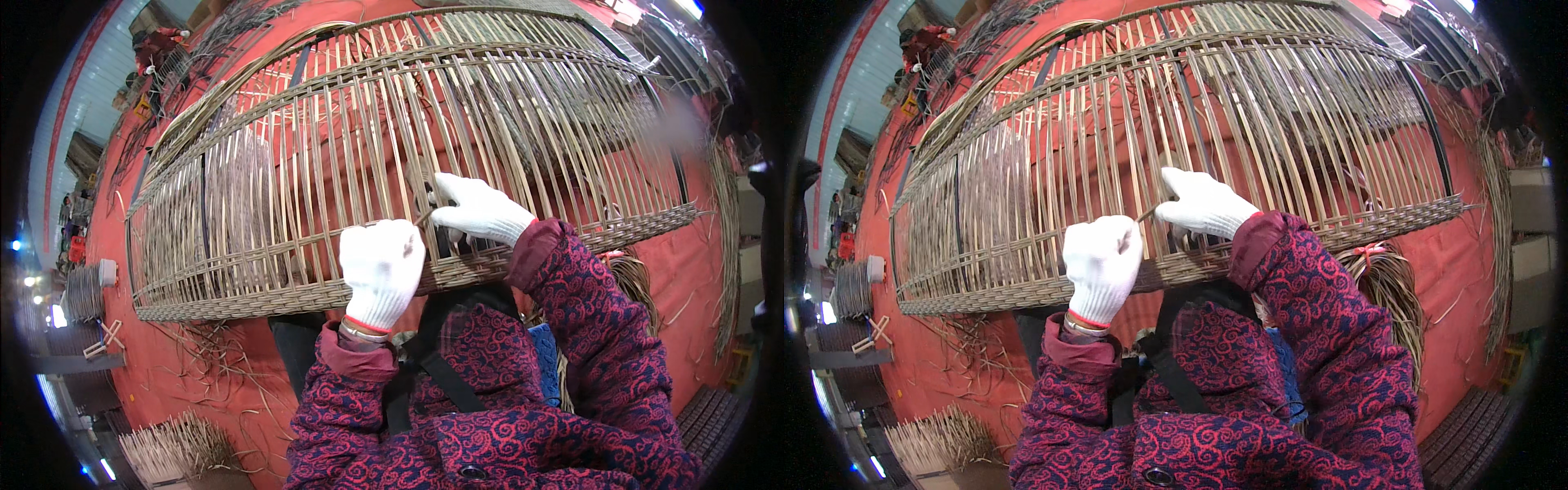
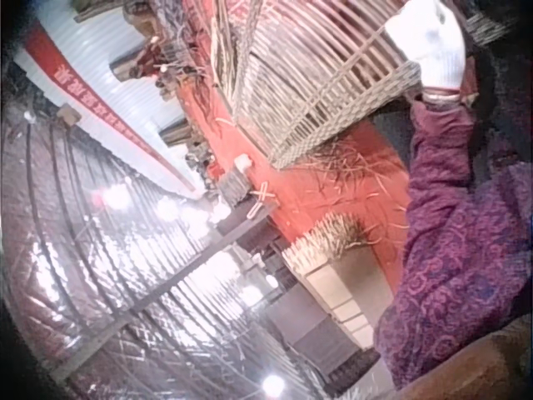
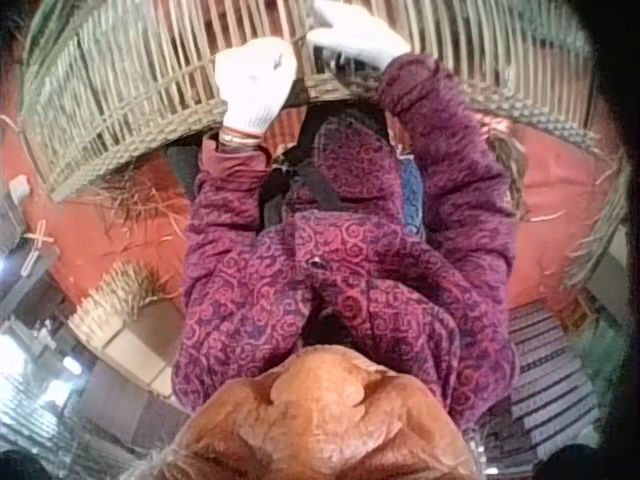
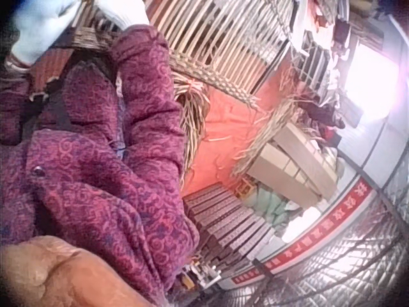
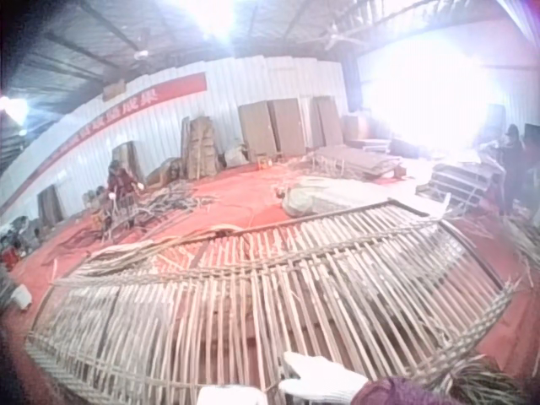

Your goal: The person weaves a basket using thin strips of material, interlacing them through a pre-formed frame. They adjust the basket's position and continue weaving, ensuring the strips are tightly interwoven.

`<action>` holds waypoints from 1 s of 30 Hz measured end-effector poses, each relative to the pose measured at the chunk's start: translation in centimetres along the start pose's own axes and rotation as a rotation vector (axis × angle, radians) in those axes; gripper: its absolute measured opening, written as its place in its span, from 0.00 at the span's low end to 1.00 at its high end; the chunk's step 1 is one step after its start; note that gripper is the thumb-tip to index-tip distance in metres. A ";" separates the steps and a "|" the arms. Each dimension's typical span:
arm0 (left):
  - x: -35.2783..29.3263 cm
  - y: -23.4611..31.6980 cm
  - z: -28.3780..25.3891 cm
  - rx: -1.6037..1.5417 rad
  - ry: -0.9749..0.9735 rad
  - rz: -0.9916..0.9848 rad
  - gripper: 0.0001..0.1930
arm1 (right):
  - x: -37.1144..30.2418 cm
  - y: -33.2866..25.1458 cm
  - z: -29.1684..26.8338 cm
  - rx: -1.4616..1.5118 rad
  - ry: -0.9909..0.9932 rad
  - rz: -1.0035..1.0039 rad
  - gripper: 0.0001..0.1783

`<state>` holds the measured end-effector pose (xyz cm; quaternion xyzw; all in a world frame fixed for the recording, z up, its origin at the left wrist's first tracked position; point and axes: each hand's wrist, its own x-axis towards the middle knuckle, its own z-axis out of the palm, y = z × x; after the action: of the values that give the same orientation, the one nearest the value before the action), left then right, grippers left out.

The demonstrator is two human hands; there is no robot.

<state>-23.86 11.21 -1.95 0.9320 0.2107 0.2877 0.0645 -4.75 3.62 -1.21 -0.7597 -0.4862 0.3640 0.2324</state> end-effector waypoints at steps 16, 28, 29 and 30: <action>4.6 5.6 3.2 -0.405 -0.048 0.252 0.14 | -13.0 3.9 -6.9 0.371 0.223 0.061 0.06; 1.3 2.1 2.3 -0.348 -0.028 -0.167 0.07 | -2.6 3.7 -1.4 -0.078 0.278 0.045 0.37; 1.4 2.2 2.6 -0.311 -0.025 -0.137 0.07 | -2.5 3.7 -1.3 -0.182 0.290 0.012 0.37; 1.5 2.3 2.9 -0.273 -0.022 -0.107 0.06 | -2.6 3.7 -1.3 -0.199 0.301 0.005 0.37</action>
<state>-20.25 9.75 -3.00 0.9051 0.2184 0.2997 0.2081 -2.34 -0.26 -2.17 -0.8259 -0.4779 0.1969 0.2252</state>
